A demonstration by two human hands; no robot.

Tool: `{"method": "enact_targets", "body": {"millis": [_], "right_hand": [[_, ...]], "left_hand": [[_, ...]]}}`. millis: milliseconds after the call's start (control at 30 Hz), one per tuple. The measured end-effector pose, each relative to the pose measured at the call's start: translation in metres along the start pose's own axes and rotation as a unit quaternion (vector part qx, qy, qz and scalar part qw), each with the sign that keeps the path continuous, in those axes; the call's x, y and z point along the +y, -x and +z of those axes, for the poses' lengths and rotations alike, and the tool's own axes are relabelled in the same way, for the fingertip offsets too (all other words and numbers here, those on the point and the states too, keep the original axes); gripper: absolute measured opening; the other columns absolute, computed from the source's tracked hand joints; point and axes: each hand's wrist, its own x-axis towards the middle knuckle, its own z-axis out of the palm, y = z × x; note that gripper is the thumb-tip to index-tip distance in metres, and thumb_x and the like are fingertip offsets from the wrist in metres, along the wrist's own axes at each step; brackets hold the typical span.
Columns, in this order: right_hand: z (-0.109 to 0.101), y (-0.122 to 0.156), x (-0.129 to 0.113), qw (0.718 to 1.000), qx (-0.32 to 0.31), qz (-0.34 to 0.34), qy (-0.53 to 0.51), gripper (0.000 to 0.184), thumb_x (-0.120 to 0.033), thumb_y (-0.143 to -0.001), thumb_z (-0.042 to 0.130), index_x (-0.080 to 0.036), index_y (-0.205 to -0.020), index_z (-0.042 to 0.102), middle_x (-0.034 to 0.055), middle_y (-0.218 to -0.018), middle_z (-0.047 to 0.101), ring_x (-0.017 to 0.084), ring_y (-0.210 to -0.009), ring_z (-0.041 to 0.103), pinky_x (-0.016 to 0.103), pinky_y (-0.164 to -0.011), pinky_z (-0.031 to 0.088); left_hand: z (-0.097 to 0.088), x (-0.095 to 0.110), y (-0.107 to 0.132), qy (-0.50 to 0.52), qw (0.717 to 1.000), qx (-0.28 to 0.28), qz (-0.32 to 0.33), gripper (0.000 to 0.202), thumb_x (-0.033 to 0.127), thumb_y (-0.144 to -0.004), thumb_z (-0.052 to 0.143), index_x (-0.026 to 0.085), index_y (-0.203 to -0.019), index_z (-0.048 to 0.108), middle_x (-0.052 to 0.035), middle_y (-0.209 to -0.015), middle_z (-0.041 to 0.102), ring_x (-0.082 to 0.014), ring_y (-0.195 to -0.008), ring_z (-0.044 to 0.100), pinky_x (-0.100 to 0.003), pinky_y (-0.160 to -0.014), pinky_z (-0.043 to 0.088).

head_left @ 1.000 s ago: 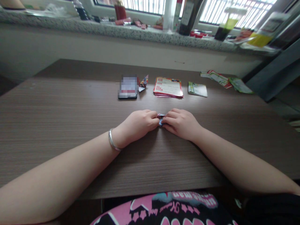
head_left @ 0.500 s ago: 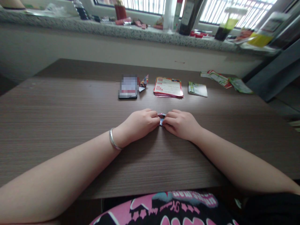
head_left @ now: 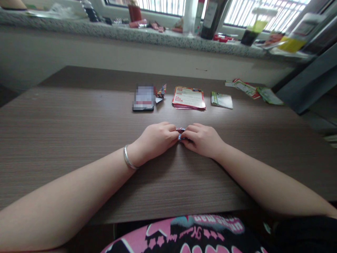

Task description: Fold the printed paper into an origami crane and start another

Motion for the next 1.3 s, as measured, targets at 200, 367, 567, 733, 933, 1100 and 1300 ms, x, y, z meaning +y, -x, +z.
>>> {"method": "enact_targets", "body": {"millis": [200, 367, 567, 733, 933, 1100, 1300], "right_hand": [[-0.001, 0.000, -0.002, 1.000, -0.002, -0.009, 0.015, 0.025, -0.032, -0.096, 0.048, -0.021, -0.092, 0.070, 0.0035, -0.090, 0.069, 0.017, -0.083, 0.057, 0.030, -0.069, 0.038], [-0.001, -0.002, -0.005, 1.000, -0.021, 0.016, -0.002, 0.023, -0.028, -0.095, 0.048, -0.021, -0.091, 0.069, 0.0039, -0.091, 0.069, 0.018, -0.085, 0.058, 0.029, -0.068, 0.037], [0.001, -0.006, -0.002, 0.989, -0.046, 0.106, -0.087, 0.019, -0.029, -0.091, 0.051, -0.022, -0.089, 0.070, 0.0036, -0.090, 0.068, 0.018, -0.085, 0.059, 0.028, -0.069, 0.038], [0.002, -0.007, 0.003, 0.978, -0.064, 0.156, -0.124, 0.019, -0.030, -0.089, 0.054, -0.019, -0.083, 0.068, 0.0039, -0.082, 0.067, 0.017, -0.076, 0.057, 0.027, -0.067, 0.036], [0.002, -0.007, 0.009, 0.970, -0.077, 0.188, -0.134, 0.022, -0.033, -0.088, 0.056, -0.019, -0.072, 0.061, 0.0019, -0.075, 0.064, 0.015, -0.069, 0.053, 0.026, -0.060, 0.032], [0.000, -0.009, 0.008, 0.964, -0.094, 0.213, -0.131, 0.025, -0.036, -0.088, 0.055, -0.020, -0.069, 0.058, 0.0020, -0.074, 0.065, 0.015, -0.067, 0.053, 0.026, -0.057, 0.030], [-0.002, -0.012, 0.008, 0.956, -0.113, 0.238, -0.133, 0.023, -0.035, -0.087, 0.055, -0.020, -0.070, 0.058, 0.0028, -0.075, 0.067, 0.016, -0.068, 0.055, 0.027, -0.060, 0.032]], "left_hand": [[-0.003, 0.001, -0.001, -0.001, 1.000, -0.002, -0.004, 0.029, 0.031, -0.096, 0.046, 0.019, -0.079, 0.066, -0.0037, -0.078, 0.064, -0.0175, -0.072, 0.058, -0.028, -0.063, 0.043], [-0.005, 0.002, -0.001, -0.005, 1.000, -0.011, -0.004, 0.028, 0.029, -0.095, 0.048, 0.018, -0.079, 0.067, -0.0038, -0.078, 0.065, -0.0173, -0.072, 0.059, -0.028, -0.062, 0.043], [-0.007, 0.003, -0.002, 0.001, 0.999, -0.051, -0.010, 0.026, 0.029, -0.095, 0.049, 0.018, -0.082, 0.069, -0.0042, -0.083, 0.066, -0.0186, -0.077, 0.062, -0.029, -0.066, 0.046], [-0.012, 0.004, -0.002, 0.008, 0.997, -0.075, -0.036, 0.025, 0.031, -0.096, 0.048, 0.020, -0.091, 0.070, -0.0031, -0.085, 0.069, -0.0193, -0.078, 0.065, -0.030, -0.067, 0.048], [-0.021, 0.000, -0.001, -0.005, 0.997, -0.077, 0.023, 0.019, 0.025, -0.092, 0.054, 0.022, -0.106, 0.067, -0.0027, -0.088, 0.072, -0.0187, -0.076, 0.068, -0.028, -0.061, 0.046], [-0.023, -0.002, 0.000, -0.027, 0.995, -0.071, 0.070, 0.025, 0.019, -0.094, 0.050, 0.023, -0.113, 0.064, -0.0027, -0.096, 0.071, -0.0170, -0.080, 0.067, -0.027, -0.062, 0.046], [-0.018, -0.001, 0.000, -0.041, 0.994, -0.063, 0.080, 0.023, 0.022, -0.095, 0.050, 0.022, -0.111, 0.065, -0.0034, -0.093, 0.070, -0.0171, -0.081, 0.064, -0.028, -0.064, 0.046]]}}
